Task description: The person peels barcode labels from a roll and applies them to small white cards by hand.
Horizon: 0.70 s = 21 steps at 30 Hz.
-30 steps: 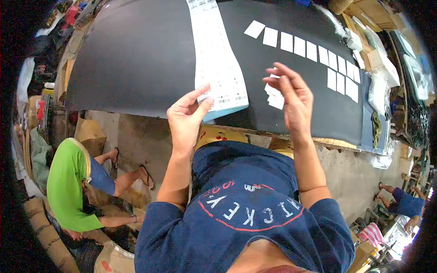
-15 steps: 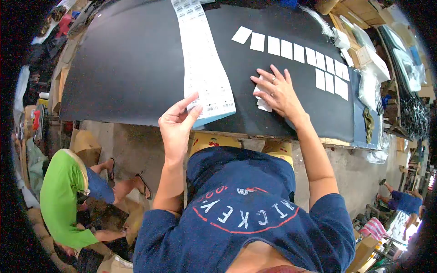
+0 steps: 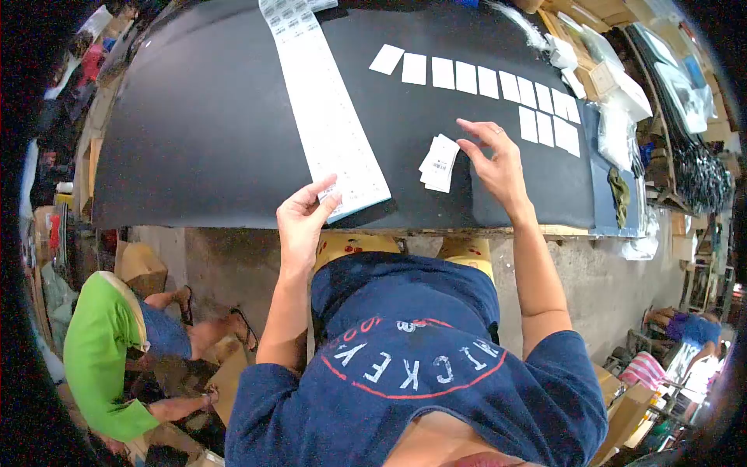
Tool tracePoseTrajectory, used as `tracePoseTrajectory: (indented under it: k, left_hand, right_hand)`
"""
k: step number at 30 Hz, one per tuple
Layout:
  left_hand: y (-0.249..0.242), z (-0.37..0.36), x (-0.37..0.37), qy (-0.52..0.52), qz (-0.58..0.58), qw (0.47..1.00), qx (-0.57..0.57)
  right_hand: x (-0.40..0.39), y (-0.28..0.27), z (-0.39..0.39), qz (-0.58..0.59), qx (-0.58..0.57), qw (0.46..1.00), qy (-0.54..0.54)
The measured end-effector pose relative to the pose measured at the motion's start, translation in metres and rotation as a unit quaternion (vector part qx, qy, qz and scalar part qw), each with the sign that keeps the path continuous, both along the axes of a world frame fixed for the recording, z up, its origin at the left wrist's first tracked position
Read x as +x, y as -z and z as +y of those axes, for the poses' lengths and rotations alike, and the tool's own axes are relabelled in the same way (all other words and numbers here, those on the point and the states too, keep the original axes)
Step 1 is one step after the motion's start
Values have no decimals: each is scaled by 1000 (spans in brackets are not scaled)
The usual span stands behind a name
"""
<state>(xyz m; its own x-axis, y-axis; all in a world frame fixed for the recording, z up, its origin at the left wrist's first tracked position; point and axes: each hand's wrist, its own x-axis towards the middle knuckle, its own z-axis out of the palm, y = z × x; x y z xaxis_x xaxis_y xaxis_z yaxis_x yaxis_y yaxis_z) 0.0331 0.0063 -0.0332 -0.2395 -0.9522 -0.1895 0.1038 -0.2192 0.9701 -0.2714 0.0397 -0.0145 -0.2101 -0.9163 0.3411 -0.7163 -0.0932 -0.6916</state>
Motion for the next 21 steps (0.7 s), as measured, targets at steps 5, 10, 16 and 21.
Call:
tracePoseTrajectory:
  k: [5,10,16,21]
  left_hand:
    - [-5,1,-7,-13,-70,997,-11]
    - [0,0,-6,-12,-28,999,-17]
    - [-1,-1,-9,-6,-8,1000,-14]
    - [1,-2,-4,-5,-109,994,-18]
  right_hand:
    - [-10,18,-17,93,65,993,-18]
    - [4,3,-20,110,138,984,-16]
    - [5,2,-18,126,138,982,-18]
    - [-4,13,-25,124,123,983,-56]
